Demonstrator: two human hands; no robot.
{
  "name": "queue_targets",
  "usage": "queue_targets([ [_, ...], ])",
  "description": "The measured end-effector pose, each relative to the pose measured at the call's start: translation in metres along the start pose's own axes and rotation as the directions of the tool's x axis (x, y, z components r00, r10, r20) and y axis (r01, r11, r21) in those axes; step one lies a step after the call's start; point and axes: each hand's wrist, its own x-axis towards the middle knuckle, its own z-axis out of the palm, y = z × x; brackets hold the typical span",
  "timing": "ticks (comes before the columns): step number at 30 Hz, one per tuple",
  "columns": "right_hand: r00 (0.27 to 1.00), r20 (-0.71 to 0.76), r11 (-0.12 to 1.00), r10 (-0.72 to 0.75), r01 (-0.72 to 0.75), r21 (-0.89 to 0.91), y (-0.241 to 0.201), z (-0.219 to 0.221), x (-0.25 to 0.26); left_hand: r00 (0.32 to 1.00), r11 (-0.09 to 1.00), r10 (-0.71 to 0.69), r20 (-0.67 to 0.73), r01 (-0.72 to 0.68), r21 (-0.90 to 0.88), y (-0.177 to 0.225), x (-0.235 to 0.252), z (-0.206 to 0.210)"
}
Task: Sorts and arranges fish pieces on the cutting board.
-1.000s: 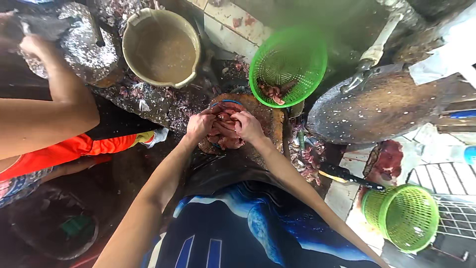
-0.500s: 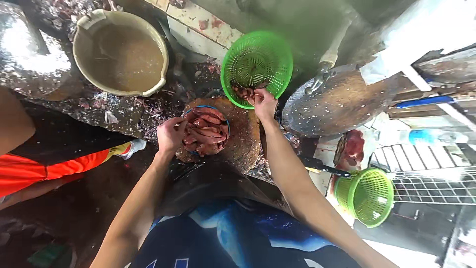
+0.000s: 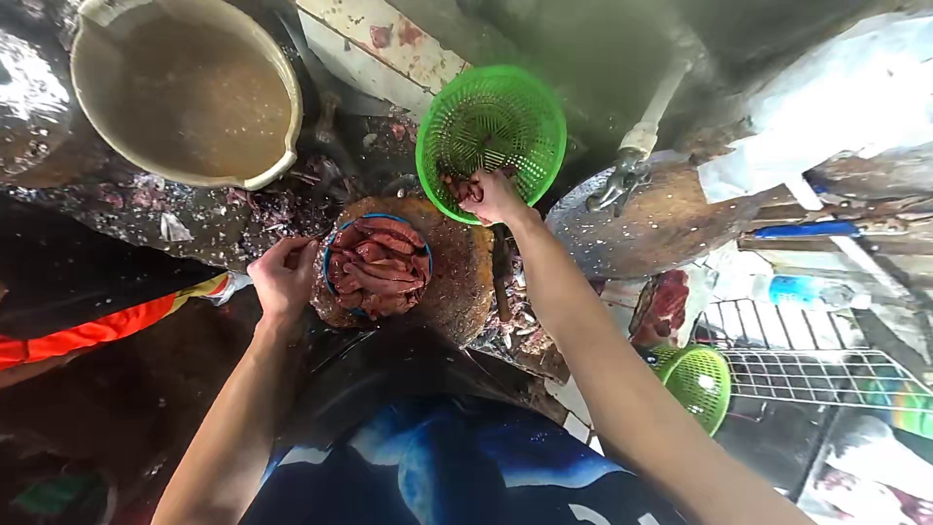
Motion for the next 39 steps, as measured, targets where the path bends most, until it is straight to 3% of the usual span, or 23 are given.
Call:
queue_targets([
  [3,1.0,0.011,0.999,-0.016,0.017,-0.032,-0.001,0.002,-0.002,1.0,1.0,0.001,0.013,-0.001,0.016,0.006,0.003,0.001],
  [5,1.0,0.024,0.999,-0.002,0.001,0.053,0.002,-0.001,-0.003,0.999,0.999,0.02,0.033,-0.021,0.03,0.01,0.006,0.002],
  [7,1.0,0.0,0.956,0.018,-0.017,0.292,0.007,-0.012,-0.001,0.999,0.999,0.036,0.026,-0.037,0.024,0.012,0.013,0.002],
  [9,0.997,-0.053,0.81,0.063,-0.02,0.586,0.012,-0.026,-0.002,0.999,0.999,0.044,0.022,-0.045,0.016,0.013,0.016,0.001],
  [11,0.976,-0.146,0.694,0.161,-0.007,0.72,0.018,-0.039,-0.004,0.999,0.999,0.043,0.025,-0.044,0.026,0.011,0.017,-0.003],
  [16,0.822,-0.469,0.657,0.324,0.162,0.737,0.028,-0.054,-0.006,0.999,0.998,0.048,0.006,-0.048,0.041,0.005,0.019,-0.006],
  [18,0.792,-0.529,0.727,0.305,0.166,0.667,0.025,-0.052,-0.006,0.998,0.998,0.055,-0.008,-0.054,0.038,0.002,0.019,-0.005],
  [21,0.793,-0.562,0.916,0.235,0.012,0.401,-0.002,-0.047,-0.018,0.997,0.997,0.071,-0.016,-0.07,0.025,0.003,0.018,-0.001],
  [23,0.768,-0.62,0.963,0.161,0.014,0.268,-0.017,-0.031,-0.024,0.997,0.997,0.073,-0.005,-0.073,0.025,0.003,0.014,0.0],
  [25,0.859,-0.509,0.98,0.059,0.047,0.192,-0.023,-0.019,-0.021,0.998,0.998,0.063,-0.015,-0.063,0.025,0.006,0.015,0.003],
  [27,0.972,-0.232,0.996,0.041,-0.022,0.085,-0.024,-0.009,-0.011,0.999,0.999,0.038,-0.004,-0.038,0.027,0.01,0.011,0.003],
  [28,0.987,-0.152,0.999,0.051,-0.053,-0.011,-0.025,-0.001,-0.009,0.999,0.999,0.037,0.008,-0.038,0.027,0.01,0.009,0.002],
  [31,0.985,-0.169,0.977,0.025,-0.06,-0.203,-0.028,0.008,-0.002,0.998,0.998,0.06,0.013,-0.061,0.019,0.007,0.013,0.003],
  [39,0.985,0.106,0.957,0.134,-0.101,-0.271,-0.038,-0.008,0.004,0.999,0.999,0.051,-0.004,-0.051,0.006,0.002,0.009,-0.002],
])
